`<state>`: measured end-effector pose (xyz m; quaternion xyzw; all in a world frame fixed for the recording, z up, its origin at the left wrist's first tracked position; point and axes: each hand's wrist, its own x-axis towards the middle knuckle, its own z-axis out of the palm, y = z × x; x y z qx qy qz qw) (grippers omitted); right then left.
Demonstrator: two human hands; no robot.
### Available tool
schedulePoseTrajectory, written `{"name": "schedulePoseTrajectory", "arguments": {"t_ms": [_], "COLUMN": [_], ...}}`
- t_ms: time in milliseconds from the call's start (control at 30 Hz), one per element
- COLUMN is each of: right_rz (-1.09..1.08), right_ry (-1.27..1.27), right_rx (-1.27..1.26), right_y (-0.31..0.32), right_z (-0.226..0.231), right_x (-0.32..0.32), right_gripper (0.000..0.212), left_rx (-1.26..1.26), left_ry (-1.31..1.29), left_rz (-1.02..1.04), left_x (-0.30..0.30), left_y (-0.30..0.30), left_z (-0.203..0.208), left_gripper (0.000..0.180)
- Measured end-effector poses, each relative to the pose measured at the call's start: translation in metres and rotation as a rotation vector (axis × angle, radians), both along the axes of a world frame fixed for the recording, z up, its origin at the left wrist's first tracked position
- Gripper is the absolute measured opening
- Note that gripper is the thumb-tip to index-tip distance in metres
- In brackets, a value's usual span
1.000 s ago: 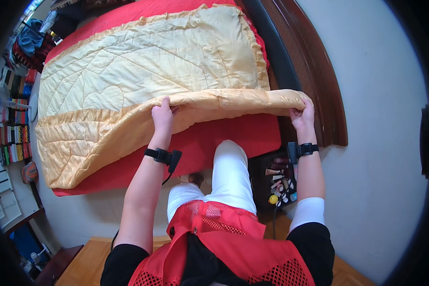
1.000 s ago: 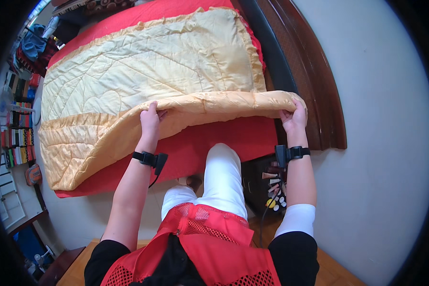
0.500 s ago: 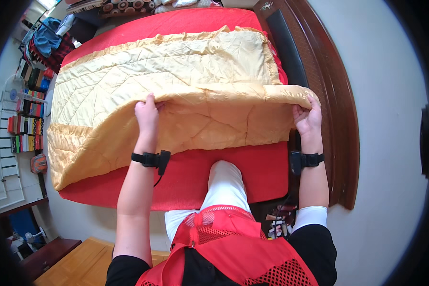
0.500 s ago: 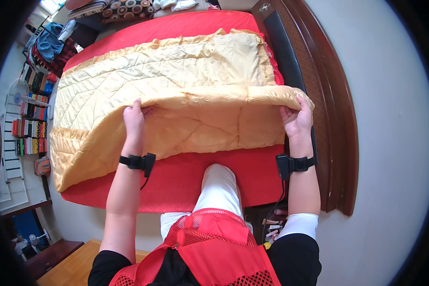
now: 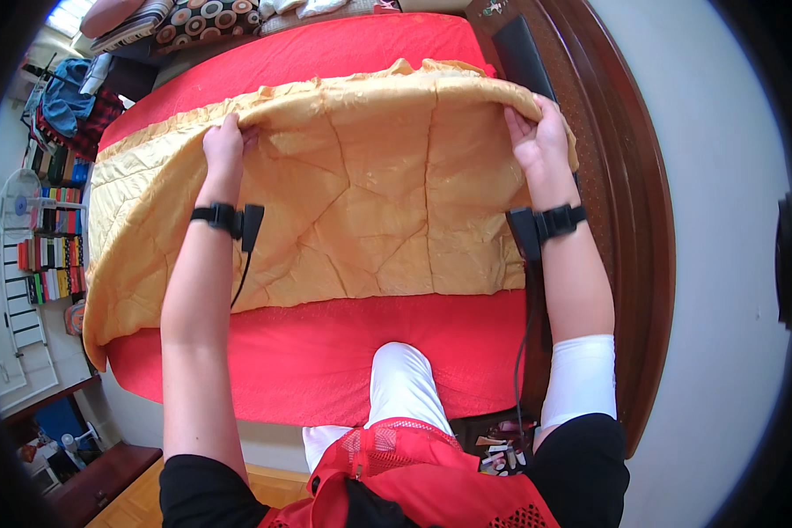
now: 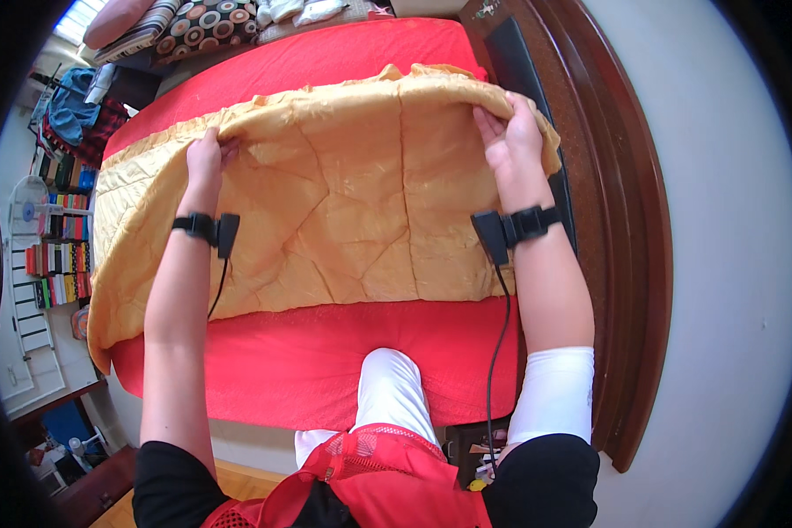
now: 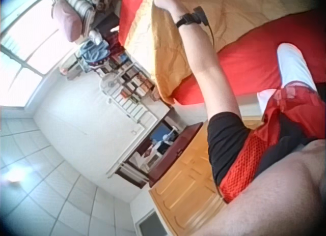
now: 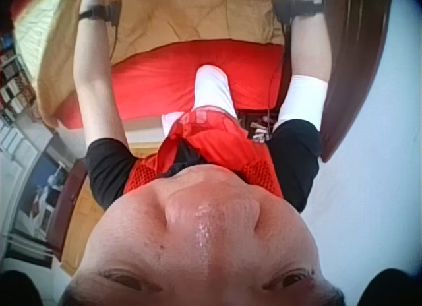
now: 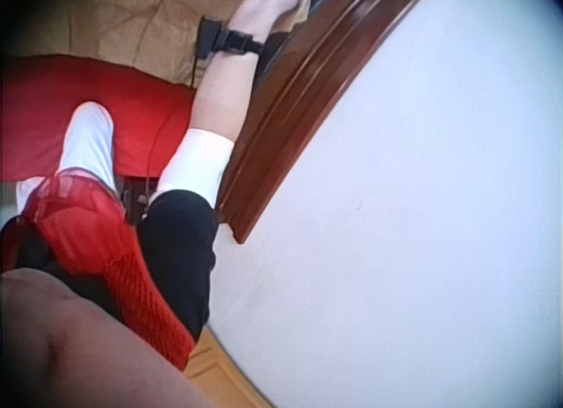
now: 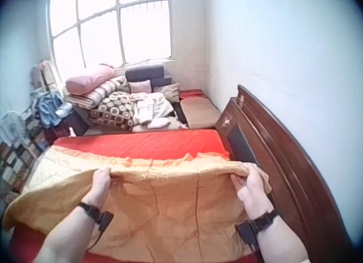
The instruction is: The person sorts socks by placing rolled-up pairs into a fabric organizer on a bed and then pulls a quilt up to straighten it across the mattress.
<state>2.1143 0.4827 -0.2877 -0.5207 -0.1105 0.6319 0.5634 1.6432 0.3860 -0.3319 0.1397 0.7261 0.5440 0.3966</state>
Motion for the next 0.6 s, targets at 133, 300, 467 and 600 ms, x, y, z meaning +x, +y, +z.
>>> {"name": "schedulePoseTrajectory", "arguments": {"t_ms": [133,300,467,600], "right_rz": [0.004,-0.011,0.155,0.333], "right_ry": [0.027,-0.097,-0.373,-0.288], "right_rx": [0.064,0.128,0.191,0.094], "right_y": [0.056,0.096,0.038,-0.065], "right_z": [-0.027,-0.089,-0.153,-0.171], "right_x": [-0.015,-0.041,-0.072,-0.103], "right_gripper": [0.022,0.026,0.018,0.019], "left_rx": [-0.023,0.087,-0.112,-0.039], "left_ry": [0.021,-0.125,-0.102,-0.127], "left_rz": [0.007,-0.236,-0.564,-0.546], "left_x": [-0.015,0.011,0.086,0.115], "left_y": [0.055,0.077,0.004,-0.084], "left_z": [-0.017,-0.056,-0.143,-0.196], "left_gripper": [0.024,0.044,0.061,0.054]}}
